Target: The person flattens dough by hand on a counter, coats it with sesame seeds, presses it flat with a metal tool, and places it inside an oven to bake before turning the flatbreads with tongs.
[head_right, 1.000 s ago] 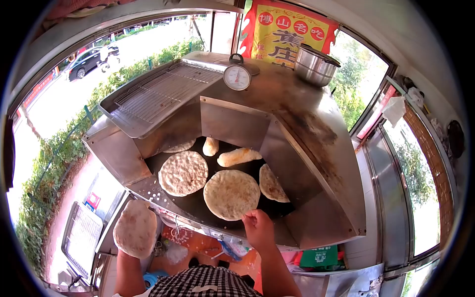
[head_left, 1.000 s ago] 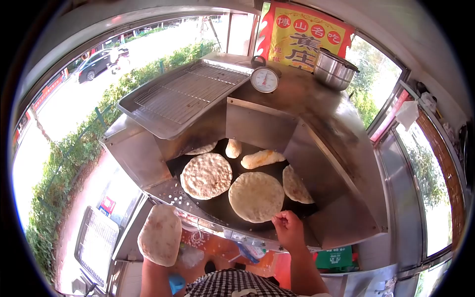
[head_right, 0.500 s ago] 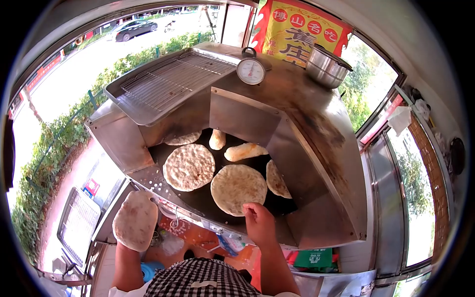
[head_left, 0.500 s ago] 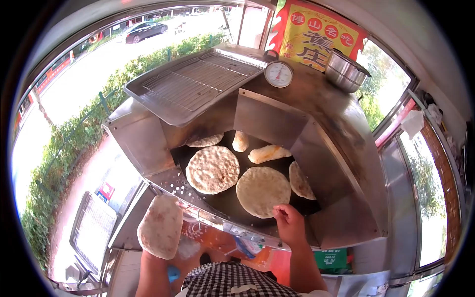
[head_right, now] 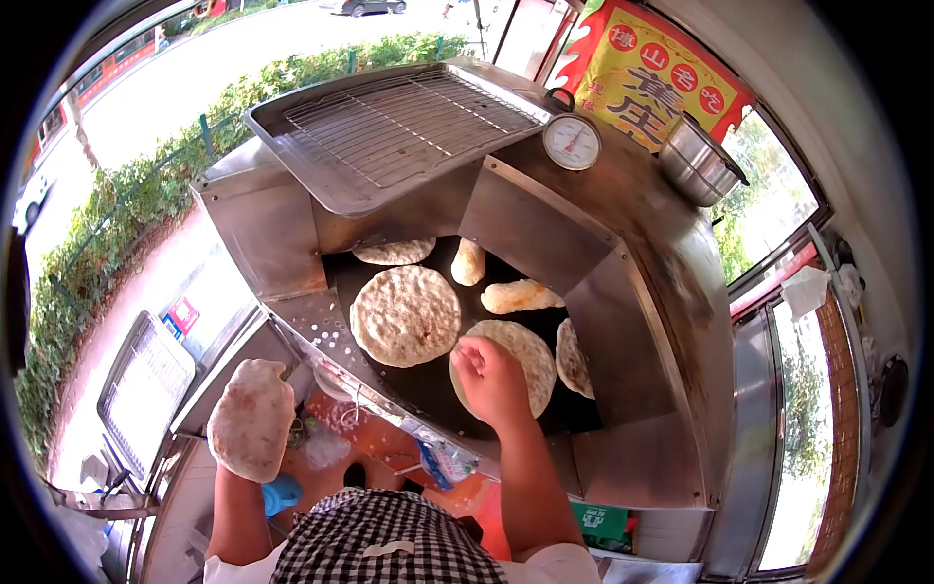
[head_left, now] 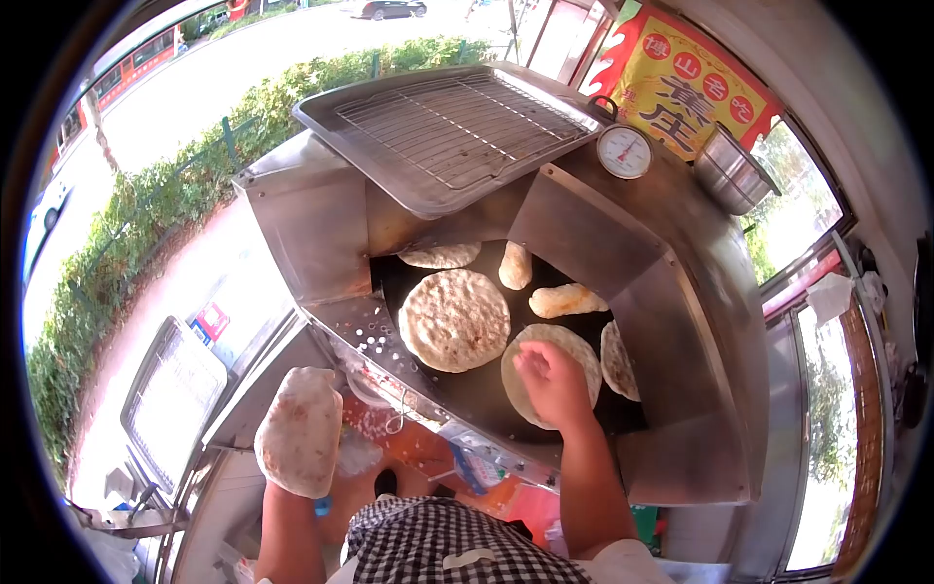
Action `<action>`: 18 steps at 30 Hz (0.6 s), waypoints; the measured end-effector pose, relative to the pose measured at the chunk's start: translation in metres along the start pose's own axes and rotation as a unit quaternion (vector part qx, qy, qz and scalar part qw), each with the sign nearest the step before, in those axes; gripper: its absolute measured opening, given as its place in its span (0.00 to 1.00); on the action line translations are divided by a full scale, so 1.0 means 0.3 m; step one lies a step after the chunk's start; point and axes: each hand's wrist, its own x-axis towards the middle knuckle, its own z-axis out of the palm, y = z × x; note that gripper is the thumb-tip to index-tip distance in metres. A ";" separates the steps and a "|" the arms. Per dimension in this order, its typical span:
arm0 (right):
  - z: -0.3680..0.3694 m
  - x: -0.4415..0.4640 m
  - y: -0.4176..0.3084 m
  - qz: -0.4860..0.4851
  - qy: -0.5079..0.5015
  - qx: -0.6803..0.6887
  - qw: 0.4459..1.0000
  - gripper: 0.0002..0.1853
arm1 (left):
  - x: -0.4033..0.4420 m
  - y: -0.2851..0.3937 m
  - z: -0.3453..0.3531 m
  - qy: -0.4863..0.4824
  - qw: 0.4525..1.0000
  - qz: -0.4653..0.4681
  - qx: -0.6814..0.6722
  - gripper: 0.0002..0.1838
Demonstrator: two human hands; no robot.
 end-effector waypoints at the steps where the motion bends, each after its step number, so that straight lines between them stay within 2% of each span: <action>1: 0.008 0.031 -0.005 0.015 -0.017 -0.027 0.999 0.16 | -0.003 0.002 -0.006 -0.003 1.000 -0.010 0.007 0.08; 3: 0.032 0.098 -0.013 0.046 -0.051 -0.079 0.994 0.18 | 0.001 0.006 -0.022 -0.009 0.999 -0.031 0.023 0.08; 9: 0.152 0.284 0.103 0.035 -0.084 -0.186 0.978 0.24 | -0.039 -0.091 -0.019 -0.052 0.990 0.070 0.109 0.08; 11: 0.186 0.343 0.122 0.036 -0.092 -0.221 0.970 0.24 | -0.063 -0.110 -0.008 -0.045 0.994 0.040 0.094 0.08; 12: 0.184 0.369 0.088 0.064 -0.138 -0.240 0.959 0.24 | -0.072 -0.118 -0.003 -0.042 0.995 0.025 0.086 0.08; 15: 0.226 0.441 0.094 0.068 -0.146 -0.292 0.943 0.25 | -0.076 -0.141 0.004 -0.055 0.996 -0.011 0.074 0.07; 18: 0.255 0.491 0.092 0.054 -0.155 -0.339 0.926 0.27 | -0.064 -0.142 -0.024 -0.074 0.989 0.005 0.124 0.07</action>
